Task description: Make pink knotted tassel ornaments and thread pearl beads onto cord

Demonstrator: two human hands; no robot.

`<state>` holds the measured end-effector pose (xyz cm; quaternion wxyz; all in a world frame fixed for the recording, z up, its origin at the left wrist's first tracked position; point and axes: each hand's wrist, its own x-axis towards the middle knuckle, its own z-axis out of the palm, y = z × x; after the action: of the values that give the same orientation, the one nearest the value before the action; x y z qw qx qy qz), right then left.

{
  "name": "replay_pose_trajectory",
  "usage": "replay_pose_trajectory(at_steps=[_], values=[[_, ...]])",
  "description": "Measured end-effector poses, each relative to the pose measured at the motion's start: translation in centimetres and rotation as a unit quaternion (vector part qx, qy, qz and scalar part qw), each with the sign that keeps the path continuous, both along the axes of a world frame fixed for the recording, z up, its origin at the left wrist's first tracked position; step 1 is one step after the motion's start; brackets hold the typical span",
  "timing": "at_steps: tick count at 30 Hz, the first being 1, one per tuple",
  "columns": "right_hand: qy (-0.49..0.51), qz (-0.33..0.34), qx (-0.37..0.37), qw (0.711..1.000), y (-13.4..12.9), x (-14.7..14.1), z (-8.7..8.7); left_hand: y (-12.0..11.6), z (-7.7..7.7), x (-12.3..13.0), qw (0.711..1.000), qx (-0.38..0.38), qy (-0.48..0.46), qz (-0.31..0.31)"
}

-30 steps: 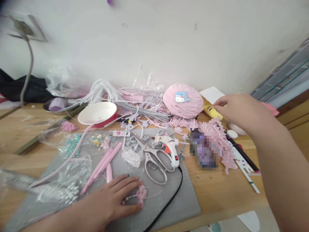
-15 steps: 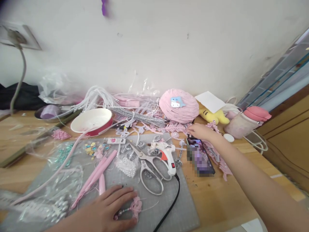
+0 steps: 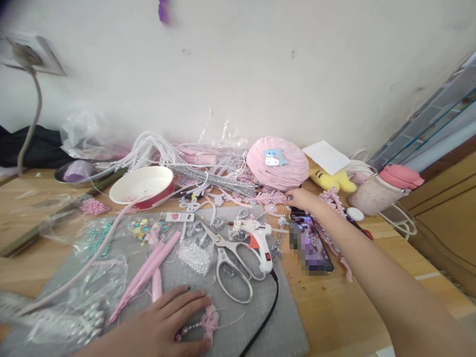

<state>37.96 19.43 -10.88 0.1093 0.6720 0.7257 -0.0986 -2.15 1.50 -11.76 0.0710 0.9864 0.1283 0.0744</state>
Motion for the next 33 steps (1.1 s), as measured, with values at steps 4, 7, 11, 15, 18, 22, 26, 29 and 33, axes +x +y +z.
replay_pose_trajectory(at_steps=[4,7,11,15,18,22,26,29,33], values=[[0.03,-0.023,0.002,0.999,0.5,0.1,-0.3,0.0,0.0,-0.1,1.0,0.011,-0.017,-0.002],[0.055,-0.029,0.01,0.998,0.7,0.5,0.1,0.0,0.0,-0.2,1.0,0.0,-0.03,0.004],[0.086,-0.033,0.02,0.996,0.5,1.2,0.8,0.1,-0.1,-0.2,0.999,-0.019,-0.026,0.0],[0.114,-0.02,0.018,0.993,0.2,0.7,0.6,0.1,0.1,0.0,1.0,-0.015,-0.009,-0.003],[0.124,0.002,-0.006,0.992,0.2,-0.6,0.0,0.1,0.4,0.2,1.0,-0.006,0.018,-0.007],[0.108,0.021,-0.039,0.993,0.4,-2.0,-0.4,0.1,1.2,0.4,0.999,-0.003,0.04,-0.013],[0.047,0.001,-0.026,0.999,0.5,-1.9,-0.1,0.1,0.6,0.4,1.0,-0.005,0.02,-0.008],[-0.003,-0.015,-0.012,1.0,0.3,-1.3,0.0,0.2,-1.4,0.4,0.999,0.012,-0.021,-0.02],[-0.021,-0.014,-0.015,1.0,0.3,-0.9,-0.1,0.2,-3.0,0.6,0.999,0.035,-0.029,-0.016]])
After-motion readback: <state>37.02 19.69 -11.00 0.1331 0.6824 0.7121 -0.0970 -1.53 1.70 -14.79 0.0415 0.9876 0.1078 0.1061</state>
